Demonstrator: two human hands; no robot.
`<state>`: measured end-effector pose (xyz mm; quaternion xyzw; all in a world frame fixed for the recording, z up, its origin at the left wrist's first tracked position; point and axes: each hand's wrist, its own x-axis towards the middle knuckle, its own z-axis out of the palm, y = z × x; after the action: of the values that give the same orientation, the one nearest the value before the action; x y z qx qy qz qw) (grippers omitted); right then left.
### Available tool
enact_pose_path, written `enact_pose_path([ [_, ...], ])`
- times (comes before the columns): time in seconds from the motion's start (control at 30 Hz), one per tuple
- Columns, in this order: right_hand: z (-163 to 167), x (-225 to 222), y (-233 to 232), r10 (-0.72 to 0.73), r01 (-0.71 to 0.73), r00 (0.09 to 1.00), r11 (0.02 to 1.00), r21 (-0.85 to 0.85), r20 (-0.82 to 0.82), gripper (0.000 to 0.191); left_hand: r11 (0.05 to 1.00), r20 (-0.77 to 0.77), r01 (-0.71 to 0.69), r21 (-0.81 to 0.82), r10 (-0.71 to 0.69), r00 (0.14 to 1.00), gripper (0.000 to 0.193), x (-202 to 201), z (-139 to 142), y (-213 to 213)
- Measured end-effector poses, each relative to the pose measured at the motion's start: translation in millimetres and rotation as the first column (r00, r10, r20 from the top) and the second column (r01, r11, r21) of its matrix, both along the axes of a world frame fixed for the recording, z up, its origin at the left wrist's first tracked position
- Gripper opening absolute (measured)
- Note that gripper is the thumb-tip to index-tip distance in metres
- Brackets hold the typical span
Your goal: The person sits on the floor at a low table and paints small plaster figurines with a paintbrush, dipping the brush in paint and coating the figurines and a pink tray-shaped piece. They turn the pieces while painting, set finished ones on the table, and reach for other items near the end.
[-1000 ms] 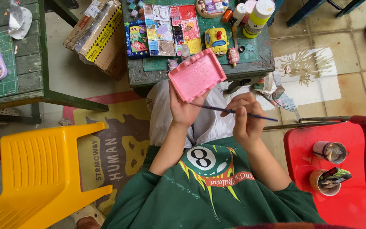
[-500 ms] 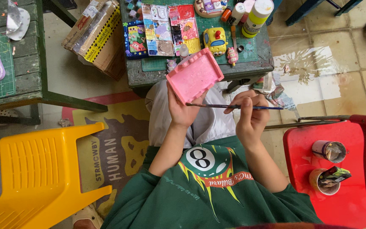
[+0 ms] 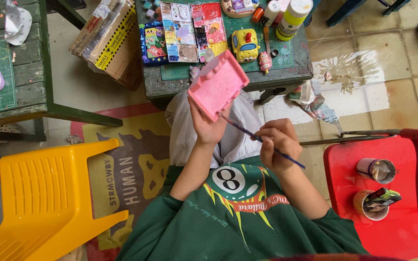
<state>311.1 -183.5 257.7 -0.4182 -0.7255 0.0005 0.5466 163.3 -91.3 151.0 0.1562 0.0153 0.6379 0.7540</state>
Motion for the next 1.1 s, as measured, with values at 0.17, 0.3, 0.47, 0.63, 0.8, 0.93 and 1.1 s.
enact_pose_path([
  [0.17,-3,-3,-8,-0.046,0.041,0.996,0.997,-0.061,-0.083,0.021,1.0,0.016,0.013,-0.002,-0.013,1.0,0.065,-4,3,0],
  [0.3,-12,-1,1,-0.016,-0.077,0.881,0.981,-0.178,-0.474,0.019,0.999,0.036,0.012,0.033,-0.014,0.999,0.063,-6,9,-1],
  [0.47,-17,-1,3,0.059,-0.143,0.863,0.981,-0.131,-0.502,0.02,0.999,0.044,0.023,0.042,-0.025,0.999,0.063,-8,14,-2],
  [0.63,-10,0,4,0.019,-0.132,0.852,0.975,-0.18,-0.523,0.019,0.999,0.061,0.044,0.004,-0.044,0.997,0.064,-10,12,-3],
  [0.8,4,14,17,0.107,-0.282,0.828,0.928,-0.243,-0.55,0.021,0.993,-0.017,0.119,0.022,-0.118,0.993,0.069,-15,5,-4],
  [0.93,12,18,24,0.069,-0.232,0.877,0.928,-0.292,-0.475,0.021,0.988,-0.008,0.153,-0.024,-0.153,0.988,0.069,-17,-2,-6],
  [1.1,19,18,27,0.108,-0.283,0.866,0.911,-0.3,-0.488,0.019,0.969,0.163,0.244,0.045,-0.248,0.955,0.068,-19,-6,-5],
])
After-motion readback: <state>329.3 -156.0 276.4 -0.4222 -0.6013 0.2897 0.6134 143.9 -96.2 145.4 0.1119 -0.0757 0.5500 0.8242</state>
